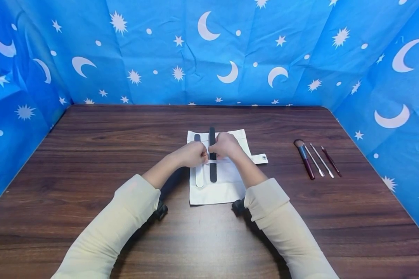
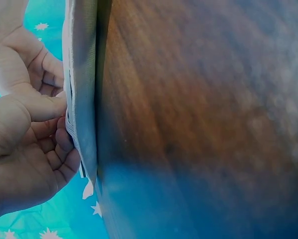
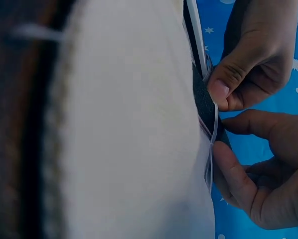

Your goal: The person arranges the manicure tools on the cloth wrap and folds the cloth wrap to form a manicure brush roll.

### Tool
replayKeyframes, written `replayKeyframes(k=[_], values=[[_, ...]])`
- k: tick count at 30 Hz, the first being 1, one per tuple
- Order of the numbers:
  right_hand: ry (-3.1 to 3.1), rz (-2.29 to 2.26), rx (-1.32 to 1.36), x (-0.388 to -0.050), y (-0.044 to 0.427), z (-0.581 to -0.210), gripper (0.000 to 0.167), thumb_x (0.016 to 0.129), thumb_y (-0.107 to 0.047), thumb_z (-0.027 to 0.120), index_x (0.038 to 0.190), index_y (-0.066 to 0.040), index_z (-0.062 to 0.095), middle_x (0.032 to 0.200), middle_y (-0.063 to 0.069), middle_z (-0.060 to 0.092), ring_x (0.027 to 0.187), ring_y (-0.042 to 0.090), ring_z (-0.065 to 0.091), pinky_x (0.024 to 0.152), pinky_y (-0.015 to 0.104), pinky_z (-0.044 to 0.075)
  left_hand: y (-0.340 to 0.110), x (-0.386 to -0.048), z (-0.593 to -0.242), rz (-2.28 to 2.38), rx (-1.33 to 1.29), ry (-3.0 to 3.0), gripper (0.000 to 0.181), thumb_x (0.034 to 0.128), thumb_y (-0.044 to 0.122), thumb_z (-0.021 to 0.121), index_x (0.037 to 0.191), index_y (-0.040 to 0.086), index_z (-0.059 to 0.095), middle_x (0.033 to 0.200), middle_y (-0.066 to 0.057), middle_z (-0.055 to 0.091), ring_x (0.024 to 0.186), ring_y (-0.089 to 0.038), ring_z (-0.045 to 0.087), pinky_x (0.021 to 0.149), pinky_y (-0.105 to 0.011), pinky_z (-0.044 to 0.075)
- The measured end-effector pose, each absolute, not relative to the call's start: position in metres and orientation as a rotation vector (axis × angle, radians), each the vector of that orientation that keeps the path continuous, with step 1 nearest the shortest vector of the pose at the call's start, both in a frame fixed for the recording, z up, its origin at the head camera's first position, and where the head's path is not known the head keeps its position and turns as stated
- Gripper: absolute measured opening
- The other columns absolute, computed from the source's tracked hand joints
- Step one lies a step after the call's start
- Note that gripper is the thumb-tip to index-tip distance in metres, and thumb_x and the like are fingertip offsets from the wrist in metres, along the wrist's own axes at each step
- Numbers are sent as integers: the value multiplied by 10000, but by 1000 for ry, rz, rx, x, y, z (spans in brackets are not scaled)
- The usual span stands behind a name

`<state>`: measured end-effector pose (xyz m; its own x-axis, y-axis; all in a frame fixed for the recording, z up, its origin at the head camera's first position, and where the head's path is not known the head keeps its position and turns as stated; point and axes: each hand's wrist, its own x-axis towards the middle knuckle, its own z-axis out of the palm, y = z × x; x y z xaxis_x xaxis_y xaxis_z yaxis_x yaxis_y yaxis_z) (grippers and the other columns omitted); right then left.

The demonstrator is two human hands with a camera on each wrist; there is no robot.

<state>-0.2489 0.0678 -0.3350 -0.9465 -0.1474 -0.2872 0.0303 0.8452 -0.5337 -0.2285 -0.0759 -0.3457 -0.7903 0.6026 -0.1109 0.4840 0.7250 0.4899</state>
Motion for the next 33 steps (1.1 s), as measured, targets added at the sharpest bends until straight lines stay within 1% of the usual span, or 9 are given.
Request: replayKeyframes(k=[4, 7, 11, 13, 16, 20, 27, 30, 33], values=[[2666, -830, -92, -247, 68, -337, 187, 788, -136, 633, 658, -67, 520, 593, 30, 556, 526, 128, 564, 537, 228, 478, -75, -228, -346, 635, 862, 2682, 210, 853, 26, 582, 648, 66, 599, 555, 46, 485, 495, -71, 397, 498, -190, 308], [2587, -941, -83, -248, 70, -338, 147, 788, -107, 637, 808, -25, 517, 646, 58, 549, 540, 132, 556, 558, 238, 501, -75, -229, -346, 622, 861, 2682, 249, 855, 25, 572, 614, 85, 560, 536, 51, 452, 482, -66, 378, 493, -191, 296], [2430, -1133, -57, -252, 73, -341, 274, 818, -72, 624, 1034, -13, 466, 705, 85, 531, 552, 140, 545, 571, 258, 515, -75, -228, -346, 636, 830, 2668, 241, 857, 30, 578, 622, 83, 565, 544, 46, 458, 486, -69, 395, 494, -191, 311], [2369, -1211, -42, -254, 75, -343, 263, 860, -78, 588, 1089, -25, 469, 715, 93, 534, 561, 146, 543, 554, 253, 507, -75, -228, -345, 635, 823, 2670, 214, 854, 34, 588, 642, 69, 592, 559, 40, 480, 499, -76, 414, 498, -192, 319], [2314, -1300, -30, -256, 77, -345, 156, 925, -94, 503, 1066, -32, 486, 678, 92, 530, 541, 147, 522, 510, 238, 481, -75, -228, -345, 628, 820, 2679, 197, 849, 37, 600, 653, 57, 613, 561, 34, 492, 505, -83, 426, 495, -193, 322], [2260, -1370, -1, -257, 80, -345, 125, 956, -91, 445, 1055, -27, 485, 668, 94, 536, 536, 148, 521, 500, 231, 467, -74, -228, -345, 636, 813, 2683, 183, 850, 40, 604, 669, 49, 630, 562, 30, 504, 502, -82, 425, 491, -194, 319], [2249, -1318, -26, -255, 88, -343, 37, 923, -38, 494, 917, -2, 500, 667, 78, 541, 550, 130, 518, 525, 220, 465, -74, -230, -345, 621, 829, 2703, 171, 843, 26, 585, 686, 48, 647, 569, 29, 516, 506, -79, 420, 500, -192, 324], [2250, -1269, -48, -255, 91, -346, 58, 907, -29, 518, 858, 2, 525, 667, 68, 548, 563, 120, 517, 537, 215, 459, -73, -230, -346, 608, 830, 2709, 182, 840, 21, 575, 673, 55, 639, 552, 35, 495, 497, -76, 409, 499, -192, 319], [2276, -1218, -77, -255, 93, -348, 66, 890, -32, 537, 847, 14, 555, 661, 58, 548, 569, 118, 519, 546, 220, 463, -74, -229, -346, 602, 835, 2707, 181, 836, 21, 575, 669, 54, 635, 544, 35, 485, 492, -76, 405, 497, -190, 318]])
